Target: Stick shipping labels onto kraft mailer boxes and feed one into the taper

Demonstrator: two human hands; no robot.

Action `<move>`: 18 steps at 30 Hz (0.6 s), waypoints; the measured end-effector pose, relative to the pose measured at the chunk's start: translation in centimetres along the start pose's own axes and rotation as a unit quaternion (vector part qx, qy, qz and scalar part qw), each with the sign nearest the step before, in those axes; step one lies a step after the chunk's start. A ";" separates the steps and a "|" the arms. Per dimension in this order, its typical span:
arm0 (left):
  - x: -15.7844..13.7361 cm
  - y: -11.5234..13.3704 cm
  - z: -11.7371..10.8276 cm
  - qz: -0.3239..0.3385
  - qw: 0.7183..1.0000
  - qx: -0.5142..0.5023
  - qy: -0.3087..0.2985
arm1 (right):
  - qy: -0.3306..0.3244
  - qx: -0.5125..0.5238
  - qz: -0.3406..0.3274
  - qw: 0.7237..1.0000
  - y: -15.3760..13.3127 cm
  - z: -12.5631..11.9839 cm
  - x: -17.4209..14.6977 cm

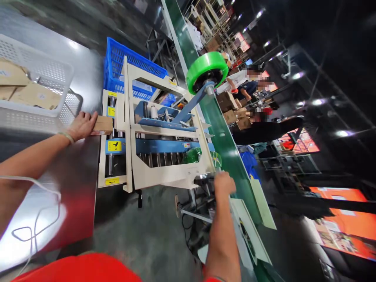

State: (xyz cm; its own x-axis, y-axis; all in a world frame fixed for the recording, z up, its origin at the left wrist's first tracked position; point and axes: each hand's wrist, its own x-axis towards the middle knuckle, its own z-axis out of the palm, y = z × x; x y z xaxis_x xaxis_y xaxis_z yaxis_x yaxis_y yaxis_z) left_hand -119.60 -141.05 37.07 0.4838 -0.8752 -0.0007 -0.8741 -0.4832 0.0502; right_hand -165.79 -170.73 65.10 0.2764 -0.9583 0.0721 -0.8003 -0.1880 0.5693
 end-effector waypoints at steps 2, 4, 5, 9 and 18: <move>0.2 0.4 -0.2 -0.004 1.000 -0.011 -0.003 | -0.001 -0.015 0.102 0.995 2.9 2.9 -5.1; 0.5 0.7 -0.3 -0.009 1.000 -0.029 -0.003 | 0.018 -0.021 0.070 0.997 2.6 4.7 -9.8; 0.8 0.9 -0.3 -0.009 0.999 -0.037 -0.002 | 0.012 -0.015 0.040 0.999 1.1 4.9 -10.8; 2.1 1.9 0.1 0.007 0.998 -0.065 0.000 | 0.016 0.039 -0.050 0.998 -6.3 1.4 -3.7; 3.1 2.5 1.2 0.023 0.986 -0.167 0.014 | 0.026 -0.009 0.092 0.995 3.4 4.7 -7.3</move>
State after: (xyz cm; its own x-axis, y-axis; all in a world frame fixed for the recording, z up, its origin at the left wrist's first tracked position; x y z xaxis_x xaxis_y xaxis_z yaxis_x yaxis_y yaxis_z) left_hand -120.29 -145.00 35.97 0.4488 -0.8929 0.0371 -0.8344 -0.4038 0.3751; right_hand -173.00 -165.38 62.62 0.1531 -0.9635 0.2197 -0.8305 -0.0050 0.5571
